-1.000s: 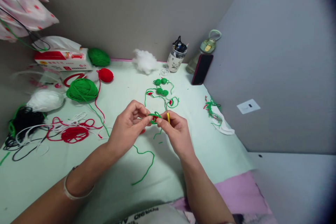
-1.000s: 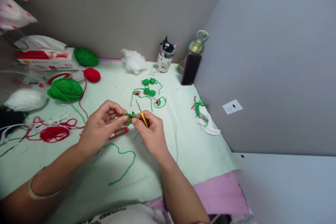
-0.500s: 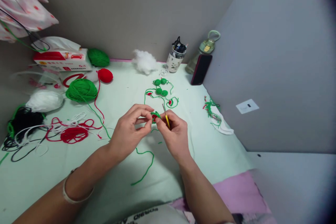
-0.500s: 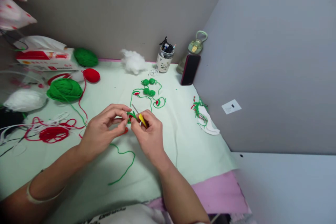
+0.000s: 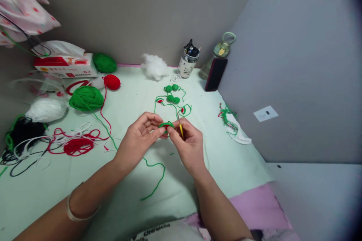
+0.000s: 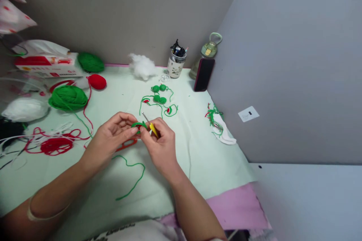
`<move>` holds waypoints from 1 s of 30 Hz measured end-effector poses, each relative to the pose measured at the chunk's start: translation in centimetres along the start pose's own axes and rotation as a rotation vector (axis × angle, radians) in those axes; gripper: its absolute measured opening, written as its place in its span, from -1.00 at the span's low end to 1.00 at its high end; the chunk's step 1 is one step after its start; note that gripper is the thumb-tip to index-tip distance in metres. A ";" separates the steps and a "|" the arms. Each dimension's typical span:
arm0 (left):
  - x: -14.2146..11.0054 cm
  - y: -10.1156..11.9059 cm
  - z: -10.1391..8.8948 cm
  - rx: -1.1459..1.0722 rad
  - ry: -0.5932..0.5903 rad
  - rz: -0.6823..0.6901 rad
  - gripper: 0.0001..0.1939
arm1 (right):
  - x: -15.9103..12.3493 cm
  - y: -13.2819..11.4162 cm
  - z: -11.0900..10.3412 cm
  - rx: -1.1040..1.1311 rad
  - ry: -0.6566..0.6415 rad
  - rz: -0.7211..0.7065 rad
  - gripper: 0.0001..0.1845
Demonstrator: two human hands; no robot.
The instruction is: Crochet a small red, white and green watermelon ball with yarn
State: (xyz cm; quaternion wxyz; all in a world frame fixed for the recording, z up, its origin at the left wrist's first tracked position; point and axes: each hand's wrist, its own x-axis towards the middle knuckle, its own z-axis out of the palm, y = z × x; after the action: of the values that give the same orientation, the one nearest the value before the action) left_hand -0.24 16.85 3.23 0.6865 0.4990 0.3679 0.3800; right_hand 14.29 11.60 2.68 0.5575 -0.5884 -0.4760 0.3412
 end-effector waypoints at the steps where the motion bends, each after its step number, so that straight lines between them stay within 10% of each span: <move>1: 0.0 -0.1 0.0 -0.001 0.007 0.007 -0.82 | -0.1 0.0 0.1 -0.010 -0.009 -0.017 -0.81; 9: -0.4 -0.2 -0.1 0.046 -0.002 0.065 -0.91 | -0.4 0.3 0.0 0.003 -0.026 -0.202 -0.93; 19: -0.6 0.5 -1.4 0.117 -0.080 0.091 -0.94 | 1.2 -0.2 -2.1 0.511 -0.093 0.265 -0.68; 30: -0.2 0.1 -0.6 0.070 -0.042 -0.018 -0.76 | 1.5 -0.3 -2.5 0.579 -0.083 0.283 -0.68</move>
State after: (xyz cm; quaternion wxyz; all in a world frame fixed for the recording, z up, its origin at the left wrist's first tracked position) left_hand -0.87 16.95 3.20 0.6798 0.5271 0.3709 0.3500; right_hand 17.06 12.12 3.50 0.6287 -0.4513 -0.2949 0.5604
